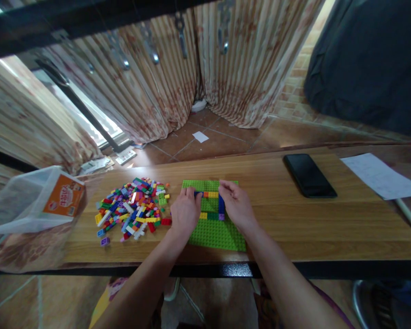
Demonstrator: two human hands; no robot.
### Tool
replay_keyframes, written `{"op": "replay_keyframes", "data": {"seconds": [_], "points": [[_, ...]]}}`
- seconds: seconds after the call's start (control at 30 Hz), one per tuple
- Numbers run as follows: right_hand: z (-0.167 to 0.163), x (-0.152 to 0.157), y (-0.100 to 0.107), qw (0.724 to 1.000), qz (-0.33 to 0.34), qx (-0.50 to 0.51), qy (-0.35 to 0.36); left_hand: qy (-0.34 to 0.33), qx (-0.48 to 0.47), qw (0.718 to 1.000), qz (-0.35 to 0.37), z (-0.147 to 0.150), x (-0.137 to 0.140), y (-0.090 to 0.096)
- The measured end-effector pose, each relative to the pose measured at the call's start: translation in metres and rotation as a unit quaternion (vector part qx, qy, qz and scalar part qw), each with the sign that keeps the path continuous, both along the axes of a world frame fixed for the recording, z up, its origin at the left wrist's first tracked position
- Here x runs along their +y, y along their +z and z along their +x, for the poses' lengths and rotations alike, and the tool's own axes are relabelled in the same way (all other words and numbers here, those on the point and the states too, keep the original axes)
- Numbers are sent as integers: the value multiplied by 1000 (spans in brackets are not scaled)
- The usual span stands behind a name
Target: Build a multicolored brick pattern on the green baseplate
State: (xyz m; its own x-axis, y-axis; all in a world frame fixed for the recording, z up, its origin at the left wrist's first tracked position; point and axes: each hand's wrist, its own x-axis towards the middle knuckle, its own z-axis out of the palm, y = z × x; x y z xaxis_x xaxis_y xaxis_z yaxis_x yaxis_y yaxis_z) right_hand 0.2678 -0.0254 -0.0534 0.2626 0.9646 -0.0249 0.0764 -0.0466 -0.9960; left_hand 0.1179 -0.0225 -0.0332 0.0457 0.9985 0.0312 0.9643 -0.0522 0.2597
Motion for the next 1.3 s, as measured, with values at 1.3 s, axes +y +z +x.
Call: {"op": "replay_keyframes", "data": {"seconds": [1.3], "points": [[6, 3, -8, 998, 12, 49, -37, -244, -281, 916, -152, -65, 9, 13]]}}
